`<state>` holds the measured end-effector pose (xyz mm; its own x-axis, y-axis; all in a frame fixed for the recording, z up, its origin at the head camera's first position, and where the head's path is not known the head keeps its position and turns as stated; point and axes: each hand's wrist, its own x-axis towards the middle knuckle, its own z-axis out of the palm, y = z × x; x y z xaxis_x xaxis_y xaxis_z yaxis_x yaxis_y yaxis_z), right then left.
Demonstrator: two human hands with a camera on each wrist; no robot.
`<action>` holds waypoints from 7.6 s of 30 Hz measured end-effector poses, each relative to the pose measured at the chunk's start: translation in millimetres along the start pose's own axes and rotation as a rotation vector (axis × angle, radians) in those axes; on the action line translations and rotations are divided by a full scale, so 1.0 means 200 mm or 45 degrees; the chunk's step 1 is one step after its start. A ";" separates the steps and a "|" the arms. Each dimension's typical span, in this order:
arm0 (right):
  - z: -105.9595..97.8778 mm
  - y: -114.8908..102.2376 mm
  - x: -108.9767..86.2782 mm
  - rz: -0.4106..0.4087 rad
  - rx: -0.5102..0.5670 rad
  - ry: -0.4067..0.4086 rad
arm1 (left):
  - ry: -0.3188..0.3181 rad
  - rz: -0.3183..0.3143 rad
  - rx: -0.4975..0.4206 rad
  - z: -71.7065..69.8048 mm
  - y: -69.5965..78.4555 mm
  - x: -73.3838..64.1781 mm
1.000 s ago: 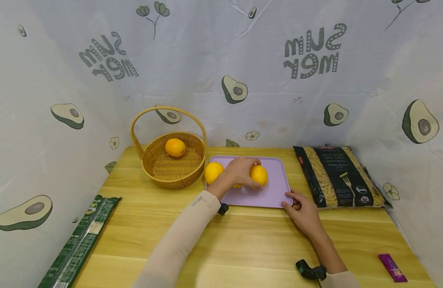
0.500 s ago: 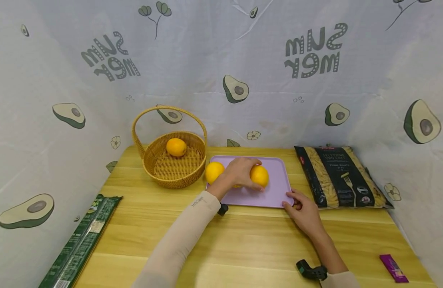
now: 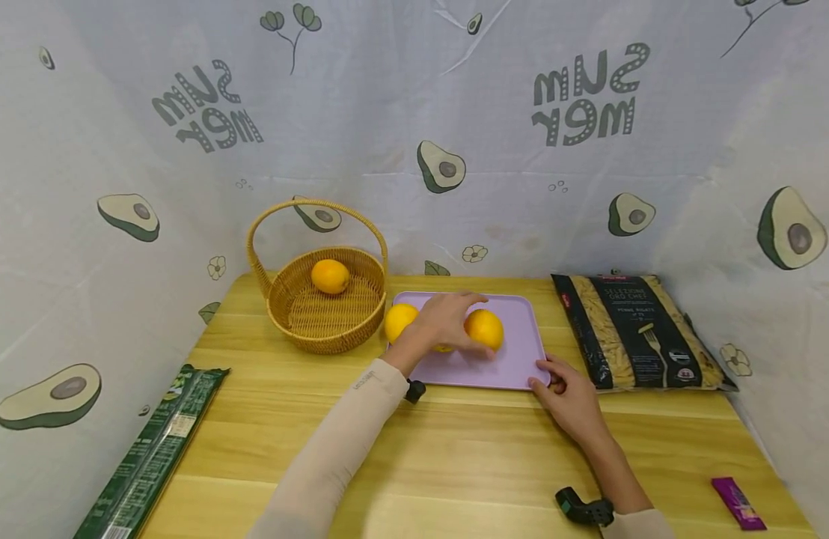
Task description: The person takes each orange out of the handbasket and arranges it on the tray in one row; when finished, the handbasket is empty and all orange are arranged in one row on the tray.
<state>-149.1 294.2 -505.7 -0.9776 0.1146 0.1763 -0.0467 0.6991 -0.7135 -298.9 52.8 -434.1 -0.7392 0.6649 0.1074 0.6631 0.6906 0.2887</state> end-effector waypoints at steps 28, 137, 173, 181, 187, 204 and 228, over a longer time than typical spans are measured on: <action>-0.02 0.01 0.00 -0.003 -0.041 -0.023 | 0.324 -0.128 -0.229 -0.38 -0.54 -0.51; -0.01 -0.01 0.00 -0.014 -0.008 -0.012 | 0.380 0.049 -0.639 -0.21 0.00 -0.16; -0.03 -0.01 0.00 -0.018 -0.035 0.004 | -0.049 0.108 -0.273 0.11 0.26 0.24; -0.03 -0.02 0.00 0.020 -0.034 0.019 | -0.101 0.154 -0.095 0.12 0.28 0.26; -0.03 -0.01 0.00 0.017 -0.027 0.021 | -0.124 0.125 0.005 0.13 0.28 0.25; -0.01 -0.02 0.01 -0.001 -0.029 0.012 | -0.110 0.131 0.109 0.13 0.23 0.22; -0.04 -0.02 0.02 0.057 -0.063 -0.018 | 0.203 0.090 -0.093 -0.11 -0.06 -0.15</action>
<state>-151.7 297.1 -496.3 -0.9814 0.1364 0.1353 0.0067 0.7279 -0.6856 -288.3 18.3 -419.5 -0.7040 0.6538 0.2775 0.7083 0.6172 0.3425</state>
